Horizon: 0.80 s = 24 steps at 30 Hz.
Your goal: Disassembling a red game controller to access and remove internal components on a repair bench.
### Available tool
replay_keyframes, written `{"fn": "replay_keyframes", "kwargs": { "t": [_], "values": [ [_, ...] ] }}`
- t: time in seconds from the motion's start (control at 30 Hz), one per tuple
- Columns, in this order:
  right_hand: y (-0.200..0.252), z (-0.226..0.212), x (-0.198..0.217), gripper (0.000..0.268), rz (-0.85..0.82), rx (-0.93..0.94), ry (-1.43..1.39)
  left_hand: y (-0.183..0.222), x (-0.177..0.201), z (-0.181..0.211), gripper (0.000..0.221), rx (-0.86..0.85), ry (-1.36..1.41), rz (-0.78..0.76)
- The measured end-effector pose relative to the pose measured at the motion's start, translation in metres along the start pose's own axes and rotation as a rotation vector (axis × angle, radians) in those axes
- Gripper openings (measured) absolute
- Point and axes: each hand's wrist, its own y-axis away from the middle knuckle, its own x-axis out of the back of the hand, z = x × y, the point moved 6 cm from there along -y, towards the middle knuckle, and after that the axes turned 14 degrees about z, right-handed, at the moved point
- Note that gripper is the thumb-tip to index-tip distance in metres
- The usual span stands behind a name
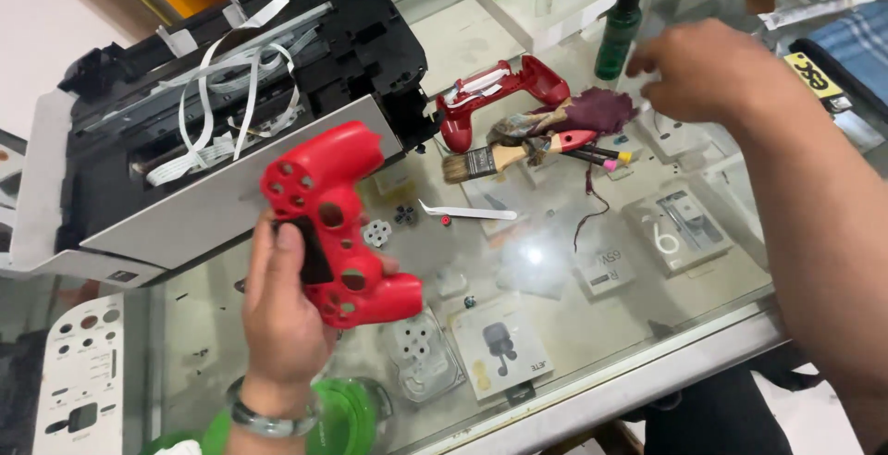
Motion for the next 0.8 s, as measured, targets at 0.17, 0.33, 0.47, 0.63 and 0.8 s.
{"fn": "replay_keyframes", "kwargs": {
  "t": [0.17,0.33,0.47,0.63,0.8],
  "values": [
    [-0.024,0.014,-0.039,0.031,-0.036,0.152,0.089,0.016,-0.014,-0.005,0.042,0.015,0.002,-0.076],
    [-0.031,0.024,-0.06,0.022,-0.111,0.158,0.275,0.03,-0.026,0.011,0.053,-0.035,0.007,-0.243],
    [-0.036,0.047,-0.088,0.028,-0.183,0.12,0.413,0.031,-0.026,0.013,0.047,-0.086,0.027,-0.204],
    [-0.099,0.149,-0.166,0.026,-0.01,0.218,0.445,0.029,-0.022,0.018,0.044,-0.191,-0.059,-0.156],
    [-0.045,0.128,-0.091,0.024,0.623,0.311,0.132,0.024,-0.018,0.009,0.041,-0.337,-0.187,-0.093]
  ]
}}
